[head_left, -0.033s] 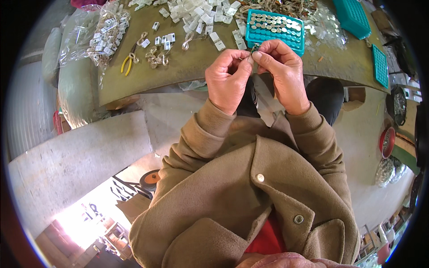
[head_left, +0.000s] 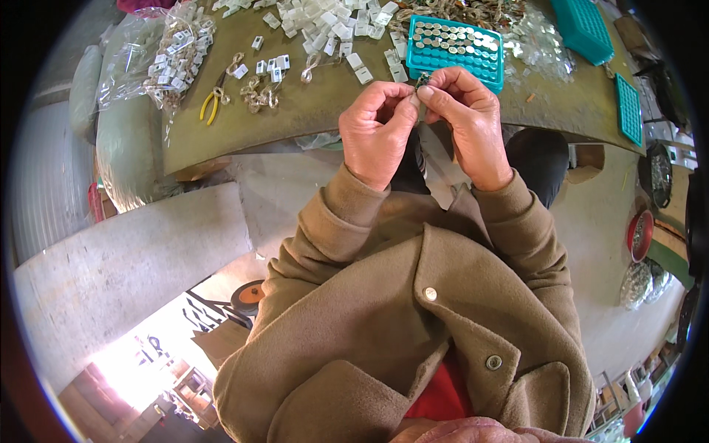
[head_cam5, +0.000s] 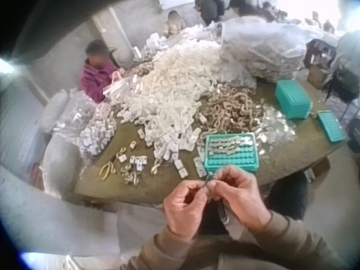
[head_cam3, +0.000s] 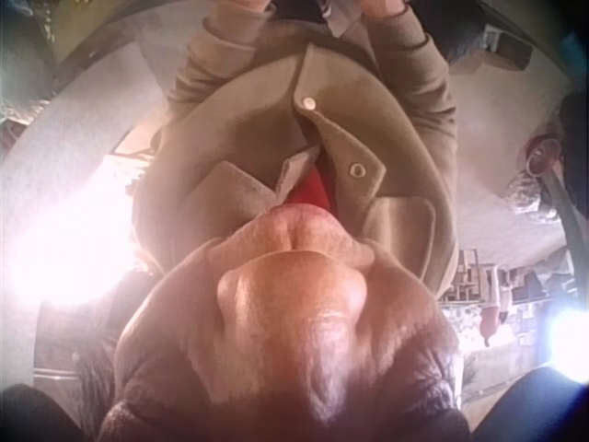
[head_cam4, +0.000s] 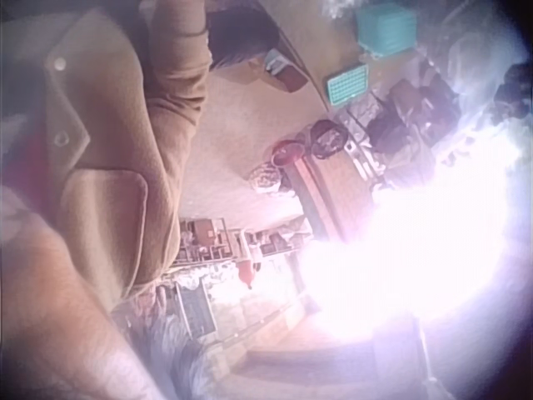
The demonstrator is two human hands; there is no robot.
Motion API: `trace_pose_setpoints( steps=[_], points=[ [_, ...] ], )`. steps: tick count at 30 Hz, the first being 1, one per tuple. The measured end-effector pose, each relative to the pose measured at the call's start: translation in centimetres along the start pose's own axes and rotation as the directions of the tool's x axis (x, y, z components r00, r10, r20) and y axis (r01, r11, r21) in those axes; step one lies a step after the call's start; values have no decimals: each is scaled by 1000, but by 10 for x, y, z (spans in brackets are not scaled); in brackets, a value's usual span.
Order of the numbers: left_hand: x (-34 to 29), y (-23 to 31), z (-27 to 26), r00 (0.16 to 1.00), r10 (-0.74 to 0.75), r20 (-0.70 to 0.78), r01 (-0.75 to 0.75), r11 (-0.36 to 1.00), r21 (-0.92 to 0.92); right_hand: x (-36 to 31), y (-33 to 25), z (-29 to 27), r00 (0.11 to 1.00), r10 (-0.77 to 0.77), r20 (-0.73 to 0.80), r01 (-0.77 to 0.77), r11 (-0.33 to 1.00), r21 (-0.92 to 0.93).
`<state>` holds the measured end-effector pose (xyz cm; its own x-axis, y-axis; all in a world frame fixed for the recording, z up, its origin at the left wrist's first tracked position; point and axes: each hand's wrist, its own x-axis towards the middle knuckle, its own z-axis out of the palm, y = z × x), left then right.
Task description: The person repeatedly picks small white rectangular modules and metal rings from a table, inserts the rings into the modules, and places the assembled units into a blue tray. The person also gathers loose modules into a clear plastic bag.
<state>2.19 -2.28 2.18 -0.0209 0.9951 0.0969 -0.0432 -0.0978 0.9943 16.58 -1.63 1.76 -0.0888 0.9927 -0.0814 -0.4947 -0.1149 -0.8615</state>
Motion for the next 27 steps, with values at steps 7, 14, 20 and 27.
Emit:
trace_pose_setpoints(
  steps=[7, 14, 20, 27],
  points=[
    [8, 3, -24, 911, -293, 289, 306, 952, 0, -1, 1, -1, 999, 23, -28, -21, 998, 67],
    [68, -18, -68, 909, 265, 320, -416, 545, 728, -1, 1, -5, 993, 75, 93, -77, 997, 11],
    [88, -25, -80, 839, 242, 487, -540, 259, 801, -3, 3, -2, 983, 100, 155, -97, 995, -23],
    [93, -18, -74, 928, 315, 202, -371, 714, 593, 0, 2, 0, 977, 149, 156, -158, 986, 49]
  ],
)
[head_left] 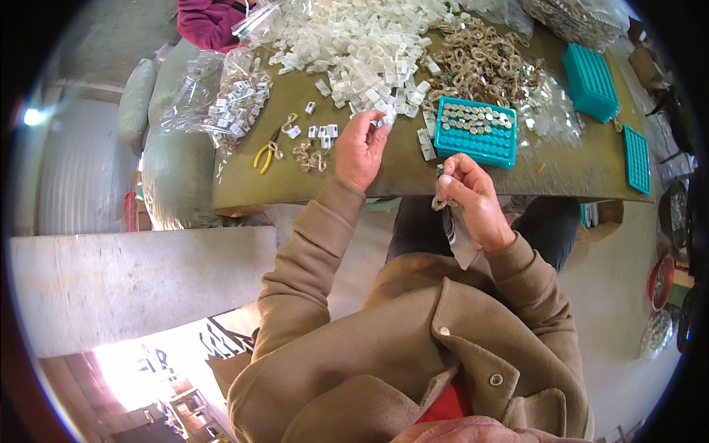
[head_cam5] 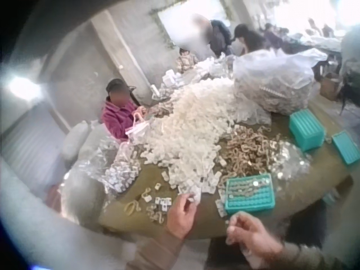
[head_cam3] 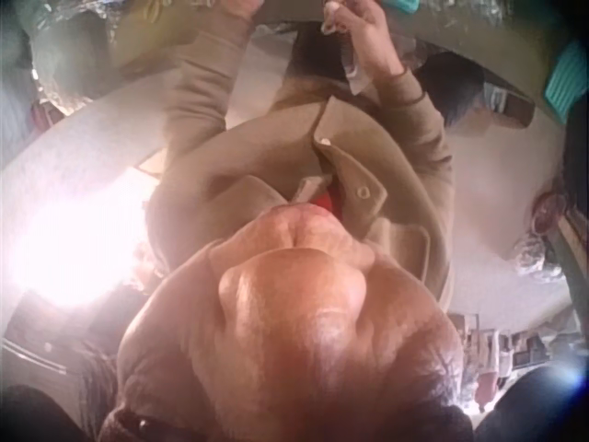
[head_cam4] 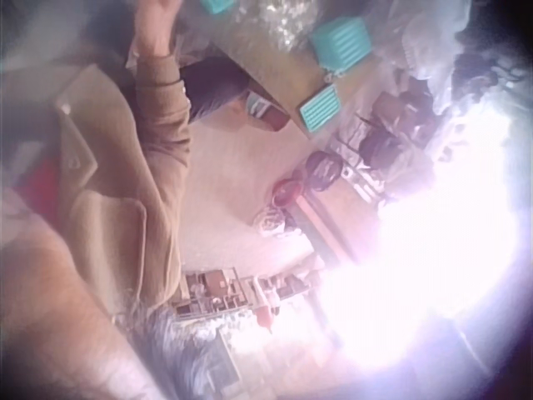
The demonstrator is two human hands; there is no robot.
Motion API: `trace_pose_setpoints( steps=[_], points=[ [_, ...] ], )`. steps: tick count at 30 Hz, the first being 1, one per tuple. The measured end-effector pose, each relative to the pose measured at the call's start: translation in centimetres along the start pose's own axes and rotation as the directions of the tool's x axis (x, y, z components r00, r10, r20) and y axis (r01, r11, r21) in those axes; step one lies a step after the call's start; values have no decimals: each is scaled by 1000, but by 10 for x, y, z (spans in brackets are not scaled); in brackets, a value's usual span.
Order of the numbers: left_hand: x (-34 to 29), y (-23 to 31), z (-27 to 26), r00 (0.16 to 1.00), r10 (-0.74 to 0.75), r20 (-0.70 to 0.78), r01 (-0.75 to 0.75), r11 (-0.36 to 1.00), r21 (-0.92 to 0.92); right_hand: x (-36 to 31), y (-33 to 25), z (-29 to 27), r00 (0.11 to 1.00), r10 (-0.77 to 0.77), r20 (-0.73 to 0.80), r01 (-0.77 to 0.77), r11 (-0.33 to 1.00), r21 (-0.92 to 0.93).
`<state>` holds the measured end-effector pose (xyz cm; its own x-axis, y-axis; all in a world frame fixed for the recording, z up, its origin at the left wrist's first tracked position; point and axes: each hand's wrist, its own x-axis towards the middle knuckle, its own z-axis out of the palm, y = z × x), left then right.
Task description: The person repeatedly picks small white rectangular modules and metal rings from a table, inserts the rings into the modules, and places the assembled units into a blue tray. The person also gathers loose modules into a clear plastic bag.
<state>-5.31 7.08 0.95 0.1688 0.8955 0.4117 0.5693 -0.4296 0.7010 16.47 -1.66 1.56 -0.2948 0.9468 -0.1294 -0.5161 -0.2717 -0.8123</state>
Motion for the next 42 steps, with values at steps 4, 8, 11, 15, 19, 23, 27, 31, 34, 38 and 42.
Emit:
trace_pose_setpoints(
  steps=[4, 8, 11, 15, 19, 23, 27, 31, 34, 38, 42],
  points=[
    [-12, 27, 8, 942, -331, 50, 295, 752, -590, 10, -4, 5, 999, -23, -33, 28, 985, 170],
    [-37, 57, 22, 877, -399, 266, 449, 486, -750, 14, -9, 11, 1000, -13, 1, 12, 940, 340],
    [-47, 66, 27, 884, -336, 324, 447, 409, -796, 12, -9, 16, 996, 8, -86, 14, 969, 247],
    [-53, 70, 28, 861, -407, 305, 465, 387, -796, 7, -6, 14, 990, 86, -113, -66, 984, 165],
    [-55, 72, 34, 887, -432, 165, 390, 508, -768, 6, 3, 9, 994, 40, -102, -18, 978, 207],
    [-57, 75, 32, 906, -372, 202, 361, 430, -828, 2, 7, 8, 997, 14, -77, 9, 957, 291],
    [-57, 78, 31, 893, -412, 180, 368, 440, -819, 1, 4, 11, 997, -18, -79, 35, 974, 225],
    [-56, 75, 28, 887, -399, 233, 402, 417, -815, 0, 2, 10, 998, -39, -57, 51, 972, 231],
    [-56, 72, 26, 881, -392, 265, 428, 423, -798, 1, 0, 5, 1000, 6, -18, -1, 962, 272],
    [-57, 71, 28, 876, -394, 279, 434, 390, -813, 1, 2, 5, 999, -33, -36, 39, 986, 161],
    [-57, 72, 29, 887, -397, 235, 403, 420, -813, 0, 4, 7, 995, -80, -57, 84, 994, 76]
  ],
)
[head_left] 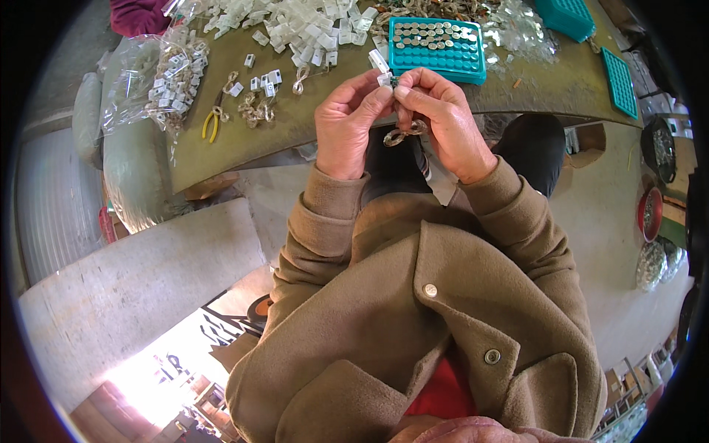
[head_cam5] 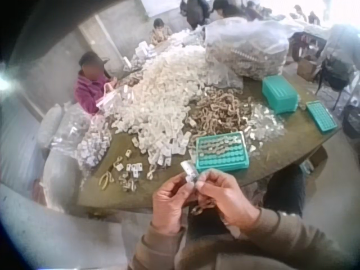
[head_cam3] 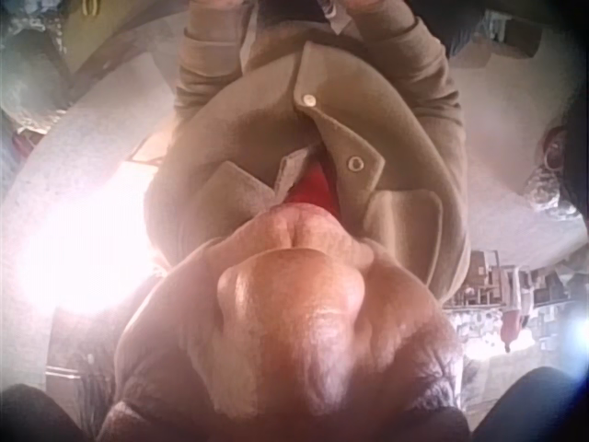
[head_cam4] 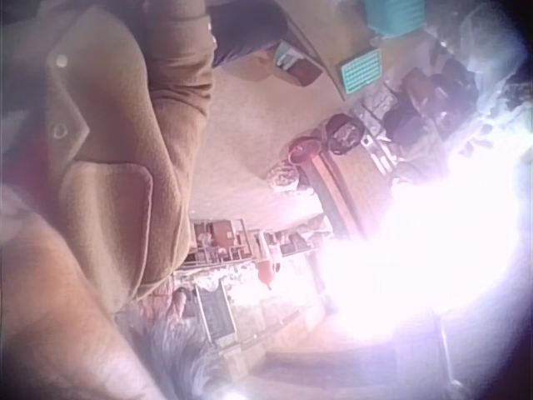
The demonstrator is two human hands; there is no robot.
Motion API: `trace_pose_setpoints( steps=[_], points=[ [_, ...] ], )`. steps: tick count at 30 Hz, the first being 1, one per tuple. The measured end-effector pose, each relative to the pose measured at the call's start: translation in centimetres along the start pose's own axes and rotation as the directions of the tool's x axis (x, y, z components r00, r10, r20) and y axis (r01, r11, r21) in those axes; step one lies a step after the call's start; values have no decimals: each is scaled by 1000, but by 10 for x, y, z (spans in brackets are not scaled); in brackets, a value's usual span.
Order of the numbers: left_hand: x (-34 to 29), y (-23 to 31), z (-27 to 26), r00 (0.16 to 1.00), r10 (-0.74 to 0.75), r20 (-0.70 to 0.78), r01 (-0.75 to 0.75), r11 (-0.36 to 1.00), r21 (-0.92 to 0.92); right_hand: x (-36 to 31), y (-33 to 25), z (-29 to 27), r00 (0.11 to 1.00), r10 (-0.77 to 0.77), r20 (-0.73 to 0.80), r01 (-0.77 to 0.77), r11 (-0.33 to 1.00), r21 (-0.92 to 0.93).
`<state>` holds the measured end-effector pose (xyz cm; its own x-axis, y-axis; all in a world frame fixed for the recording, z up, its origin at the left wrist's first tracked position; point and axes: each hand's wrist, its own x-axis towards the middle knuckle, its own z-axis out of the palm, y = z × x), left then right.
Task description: The person repeatedly picks small white rectangular modules and metal rings from a table, inserts the rings into the modules, and places the assembled units into a blue tray. The person also gathers loose modules into a clear plastic bag.
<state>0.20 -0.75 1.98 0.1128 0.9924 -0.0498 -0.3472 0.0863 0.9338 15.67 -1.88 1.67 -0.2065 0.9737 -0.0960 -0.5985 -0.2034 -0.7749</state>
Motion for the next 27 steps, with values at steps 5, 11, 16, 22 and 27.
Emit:
trace_pose_setpoints(
  steps=[5, 11, 16, 22, 27],
  points=[
    [-2, -6, 4, 988, 151, -34, -143, 977, 160, 4, -4, -5, 999, -31, 28, 33, 995, -95],
    [-7, -21, 14, 929, 366, 61, -344, 792, 504, 10, -3, -7, 991, -134, -4, 130, 970, -206],
    [-8, -17, 19, 989, 150, 13, -149, 970, 194, 8, -4, -10, 985, -174, -21, 163, 954, -253],
    [-2, 5, 8, 988, -125, -90, 141, 969, 202, 3, -2, -6, 994, -108, -18, 95, 937, -335],
    [-6, 11, 8, 983, -92, -156, 126, 965, 230, 0, -3, -3, 966, -260, 12, 240, 872, -426]
  ],
)
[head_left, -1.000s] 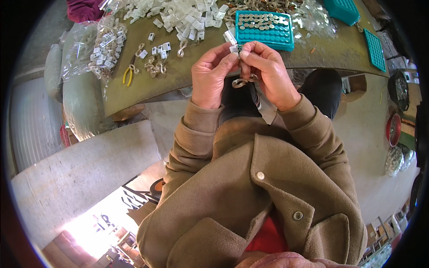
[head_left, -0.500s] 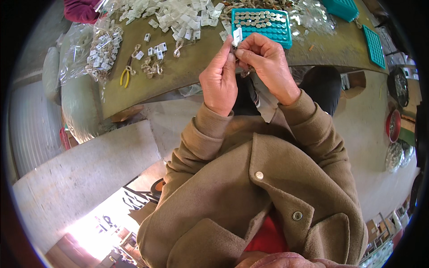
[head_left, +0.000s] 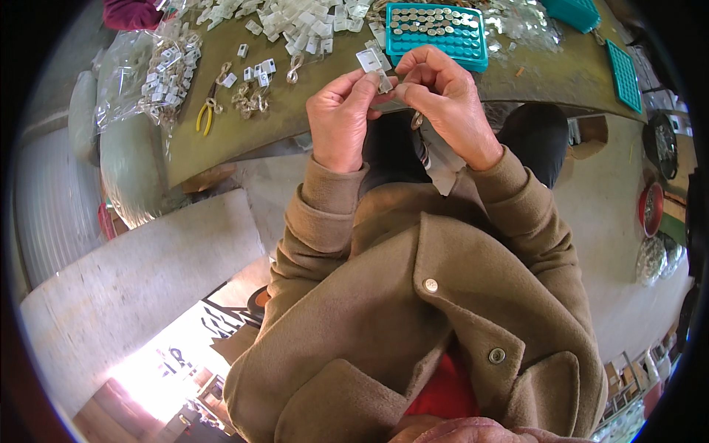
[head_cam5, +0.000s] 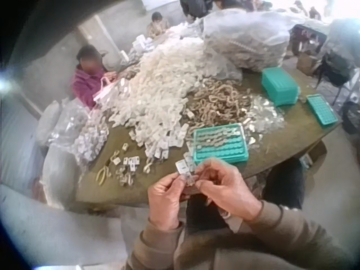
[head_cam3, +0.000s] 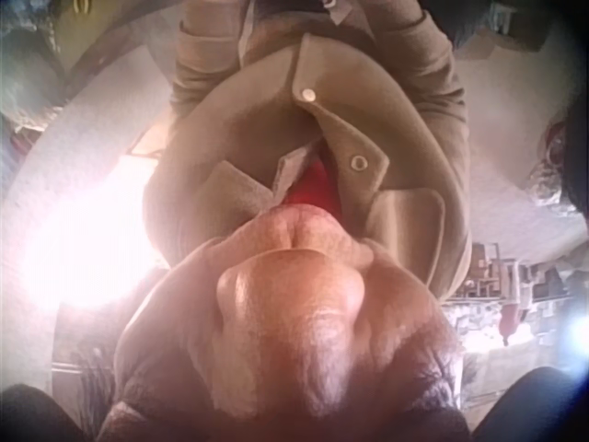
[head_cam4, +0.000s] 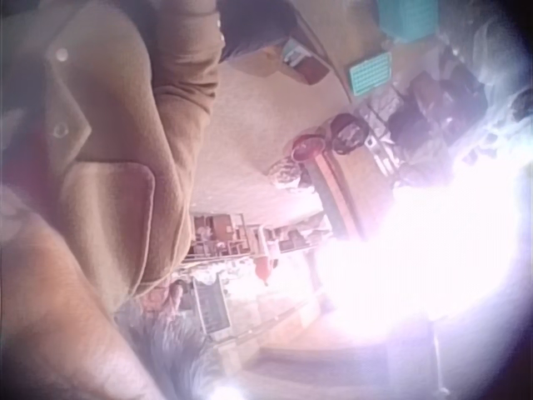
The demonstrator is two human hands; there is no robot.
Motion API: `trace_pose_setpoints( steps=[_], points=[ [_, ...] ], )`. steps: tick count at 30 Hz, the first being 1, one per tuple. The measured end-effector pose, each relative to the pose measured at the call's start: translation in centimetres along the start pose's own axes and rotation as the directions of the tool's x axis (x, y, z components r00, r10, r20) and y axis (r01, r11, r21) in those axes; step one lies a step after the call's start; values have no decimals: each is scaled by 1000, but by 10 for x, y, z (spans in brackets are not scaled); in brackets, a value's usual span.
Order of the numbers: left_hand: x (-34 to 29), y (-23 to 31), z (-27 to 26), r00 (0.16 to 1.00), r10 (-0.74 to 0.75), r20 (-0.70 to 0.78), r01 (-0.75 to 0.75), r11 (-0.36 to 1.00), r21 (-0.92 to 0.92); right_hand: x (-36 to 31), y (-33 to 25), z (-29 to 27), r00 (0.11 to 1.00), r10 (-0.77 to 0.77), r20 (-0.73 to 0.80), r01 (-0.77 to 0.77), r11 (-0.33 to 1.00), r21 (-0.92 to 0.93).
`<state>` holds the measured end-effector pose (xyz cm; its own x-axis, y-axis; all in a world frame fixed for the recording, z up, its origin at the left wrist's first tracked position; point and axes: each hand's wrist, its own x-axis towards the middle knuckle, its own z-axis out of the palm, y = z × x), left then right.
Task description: The person repeatedly picks small white rectangular modules and metal rings from a table, inserts the rings into the modules, and places the assembled units into a blue tray. The person also gathers loose modules into a clear plastic bag.
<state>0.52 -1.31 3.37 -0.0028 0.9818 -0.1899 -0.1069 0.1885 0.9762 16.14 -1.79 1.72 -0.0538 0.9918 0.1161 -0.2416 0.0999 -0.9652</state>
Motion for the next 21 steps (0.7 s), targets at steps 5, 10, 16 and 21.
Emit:
trace_pose_setpoints(
  steps=[5, 10, 16, 21],
  points=[
    [-1, 5, -6, 995, -84, 50, 91, 984, -155, -2, 1, 0, 999, -40, 29, 43, 993, -110],
    [2, 5, -15, 963, -186, 195, 252, 877, -409, -4, 7, 4, 989, -143, 26, 145, 969, -198],
    [9, 3, -20, 884, -346, 314, 467, 656, -593, -3, 6, 6, 960, -276, 38, 274, 912, -305],
    [9, 1, -8, 975, -217, 54, 221, 899, -378, -1, 0, -1, 976, -207, 69, 212, 831, -514]
  ],
)
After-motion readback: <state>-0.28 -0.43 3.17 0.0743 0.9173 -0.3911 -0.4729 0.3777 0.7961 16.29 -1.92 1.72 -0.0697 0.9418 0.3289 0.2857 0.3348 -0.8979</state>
